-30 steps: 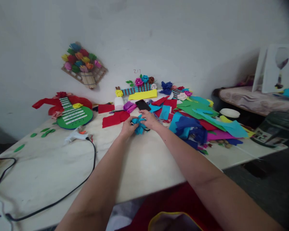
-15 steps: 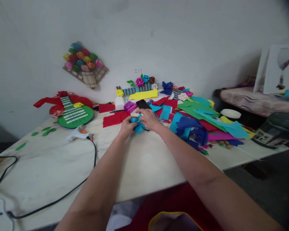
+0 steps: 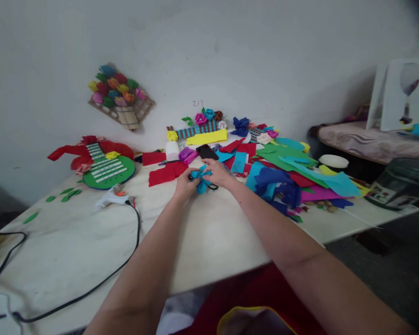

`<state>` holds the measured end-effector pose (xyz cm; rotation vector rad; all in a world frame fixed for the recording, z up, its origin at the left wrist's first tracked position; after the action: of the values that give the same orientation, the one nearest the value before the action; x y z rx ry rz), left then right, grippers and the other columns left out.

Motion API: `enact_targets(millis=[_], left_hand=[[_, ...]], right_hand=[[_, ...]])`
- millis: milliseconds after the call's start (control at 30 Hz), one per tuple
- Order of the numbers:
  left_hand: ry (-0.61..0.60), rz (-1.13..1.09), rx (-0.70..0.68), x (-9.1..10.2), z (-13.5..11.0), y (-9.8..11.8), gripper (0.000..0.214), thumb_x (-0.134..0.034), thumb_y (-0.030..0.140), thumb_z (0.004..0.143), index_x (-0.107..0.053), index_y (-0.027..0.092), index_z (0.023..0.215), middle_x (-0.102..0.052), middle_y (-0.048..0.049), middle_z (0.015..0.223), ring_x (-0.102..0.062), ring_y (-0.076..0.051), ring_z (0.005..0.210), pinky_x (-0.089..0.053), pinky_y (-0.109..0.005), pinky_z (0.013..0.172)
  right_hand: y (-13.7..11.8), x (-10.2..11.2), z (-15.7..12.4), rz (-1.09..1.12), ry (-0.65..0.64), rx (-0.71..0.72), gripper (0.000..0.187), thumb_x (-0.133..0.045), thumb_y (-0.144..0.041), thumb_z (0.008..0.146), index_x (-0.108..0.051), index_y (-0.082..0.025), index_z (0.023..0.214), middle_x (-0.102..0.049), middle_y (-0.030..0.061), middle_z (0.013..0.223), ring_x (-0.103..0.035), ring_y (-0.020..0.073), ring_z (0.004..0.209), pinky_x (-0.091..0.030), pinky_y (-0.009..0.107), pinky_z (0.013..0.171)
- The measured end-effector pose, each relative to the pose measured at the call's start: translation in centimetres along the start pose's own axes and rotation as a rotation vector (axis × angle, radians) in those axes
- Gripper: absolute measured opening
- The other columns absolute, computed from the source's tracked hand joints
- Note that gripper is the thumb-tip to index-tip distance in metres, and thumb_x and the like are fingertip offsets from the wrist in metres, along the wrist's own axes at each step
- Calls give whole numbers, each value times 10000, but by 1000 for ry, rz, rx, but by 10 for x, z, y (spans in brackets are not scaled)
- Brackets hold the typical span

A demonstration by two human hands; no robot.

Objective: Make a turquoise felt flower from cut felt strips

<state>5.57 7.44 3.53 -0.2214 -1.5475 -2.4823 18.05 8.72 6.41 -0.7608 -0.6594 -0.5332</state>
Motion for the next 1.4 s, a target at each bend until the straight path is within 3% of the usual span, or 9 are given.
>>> enact_targets(millis=[367,500,600,667,767,933,1033,1167,1400], left_hand=[[29,330,-141,0,-3,14,316,-585,228,648,-623,191,960,-566,10,685,-484,-114,600,-411,-225,607],[31,450,-173,-3,-5,19,324,-568,201,655,-624,209,974,-607,-10,748,-491,-125,615,-408,-235,626],[36,468,-192,-5,-5,21,327,-560,200,654,-626,213,974,-610,-13,762,-487,-127,609,-402,-235,620],[46,448,-182,-4,-5,21,329,-562,201,649,-628,211,971,-600,-9,735,-485,-128,606,-399,-235,615],[70,384,-150,-2,-4,20,325,-566,189,631,-634,205,948,-566,10,658,-471,-122,583,-389,-227,596],[108,193,-62,4,0,12,327,-586,194,577,-634,182,900,-517,43,598,-448,-100,546,-385,-214,568],[96,3,33,4,1,3,338,-621,219,534,-626,160,867,-511,47,595,-454,-96,543,-396,-216,545],[68,-253,151,1,-2,-3,382,-685,247,484,-613,138,843,-533,40,596,-492,-95,538,-422,-221,532],[71,-443,239,2,-3,-12,375,-707,233,448,-603,145,797,-563,35,601,-518,-88,515,-426,-220,520]], right_hand=[[21,-6,0,352,-9,-294,74,-637,-112,577,-665,-136,641,-573,89,1185,-568,225,1036,-437,324,889],[27,-14,-5,493,-14,-423,136,-614,-103,575,-675,-117,695,-669,74,939,-628,210,853,-490,308,747],[29,-18,-4,478,-10,-445,186,-591,-109,595,-679,-131,757,-678,33,767,-632,190,754,-491,292,690],[27,-16,-2,367,14,-408,183,-597,-117,604,-678,-163,761,-678,24,808,-624,192,811,-479,292,730],[17,-9,1,119,57,-290,131,-597,-136,641,-670,-190,736,-639,42,1036,-573,215,970,-433,337,846],[-18,1,-4,-178,112,36,133,-533,-132,722,-652,-167,769,-534,79,1206,-455,250,1084,-315,438,956],[-33,2,-8,-238,94,205,139,-522,-123,730,-639,-168,789,-519,89,1217,-426,249,1086,-273,448,982],[-41,5,-10,-302,108,322,149,-496,-126,750,-630,-175,795,-514,81,1227,-426,244,1063,-271,445,983],[-57,3,-17,-286,79,521,242,-394,-90,803,-620,-163,852,-489,95,1244,-395,227,1133,-225,471,1022]])
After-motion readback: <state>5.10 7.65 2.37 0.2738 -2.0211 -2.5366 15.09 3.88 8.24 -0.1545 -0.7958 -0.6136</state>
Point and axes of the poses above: each hand's wrist, its own z-axis towards the middle knuckle, its own x-axis out of the back of the hand, y = z × x, the point moved 8 cm from there along z, towards the middle knuckle
